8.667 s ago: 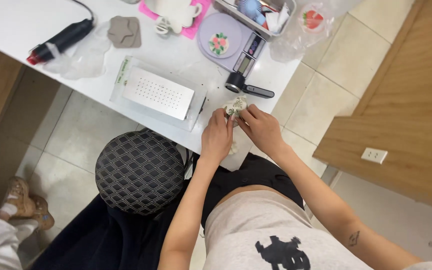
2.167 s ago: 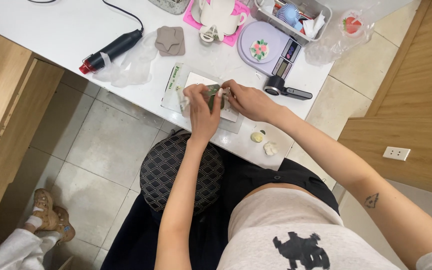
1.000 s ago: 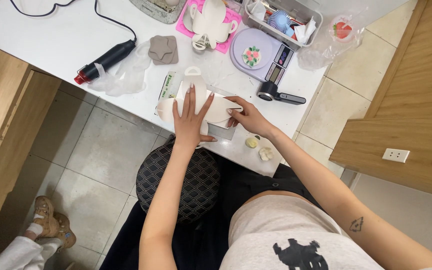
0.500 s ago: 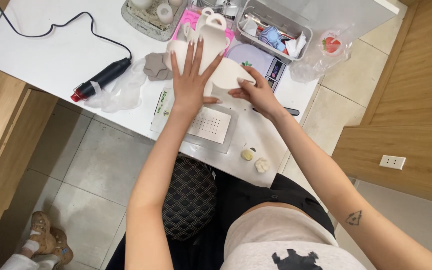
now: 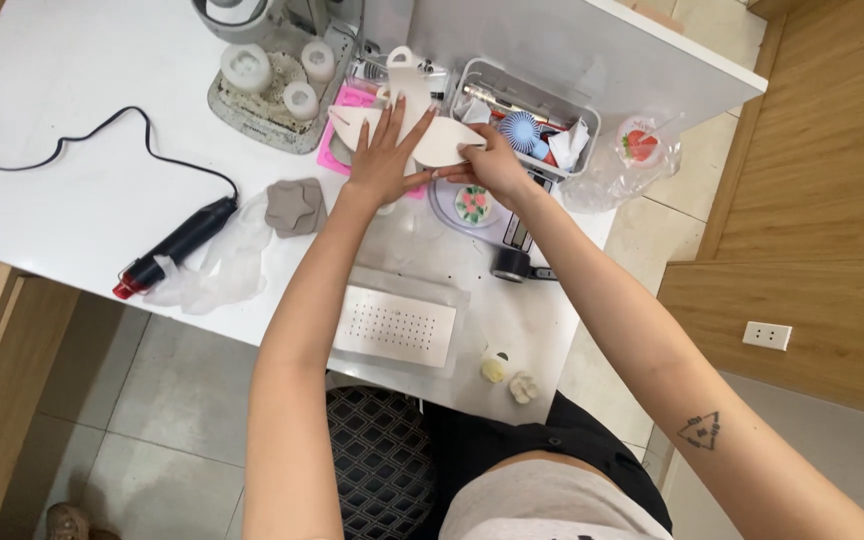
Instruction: The recorder retrieves a candle and packaging from a shelf, moves to a workstation, and puts on a protective glove.
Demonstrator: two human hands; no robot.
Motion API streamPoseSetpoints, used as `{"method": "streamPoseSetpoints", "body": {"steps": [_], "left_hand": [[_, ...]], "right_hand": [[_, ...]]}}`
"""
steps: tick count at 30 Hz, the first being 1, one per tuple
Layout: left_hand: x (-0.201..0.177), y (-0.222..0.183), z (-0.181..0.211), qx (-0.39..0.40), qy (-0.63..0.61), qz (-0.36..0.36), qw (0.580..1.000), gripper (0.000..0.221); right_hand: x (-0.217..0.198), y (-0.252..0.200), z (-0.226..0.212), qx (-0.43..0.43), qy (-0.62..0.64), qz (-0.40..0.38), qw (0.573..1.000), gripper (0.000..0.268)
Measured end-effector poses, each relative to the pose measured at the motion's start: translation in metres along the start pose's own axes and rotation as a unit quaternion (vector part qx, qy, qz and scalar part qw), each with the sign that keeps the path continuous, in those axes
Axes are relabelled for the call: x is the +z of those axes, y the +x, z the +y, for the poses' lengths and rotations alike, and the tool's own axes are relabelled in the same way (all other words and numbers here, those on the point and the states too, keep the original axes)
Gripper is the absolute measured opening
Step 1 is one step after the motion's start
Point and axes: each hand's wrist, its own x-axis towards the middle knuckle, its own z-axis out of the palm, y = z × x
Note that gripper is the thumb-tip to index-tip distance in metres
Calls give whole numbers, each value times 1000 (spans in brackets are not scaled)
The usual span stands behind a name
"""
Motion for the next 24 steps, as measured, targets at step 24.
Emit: {"method": "streamPoseSetpoints", "body": {"steps": [24], "left_hand": [[98, -9, -42, -100, 31, -63, 992, 120]], "right_hand": [[45, 34, 65, -207, -649, 110, 724, 41]]}}
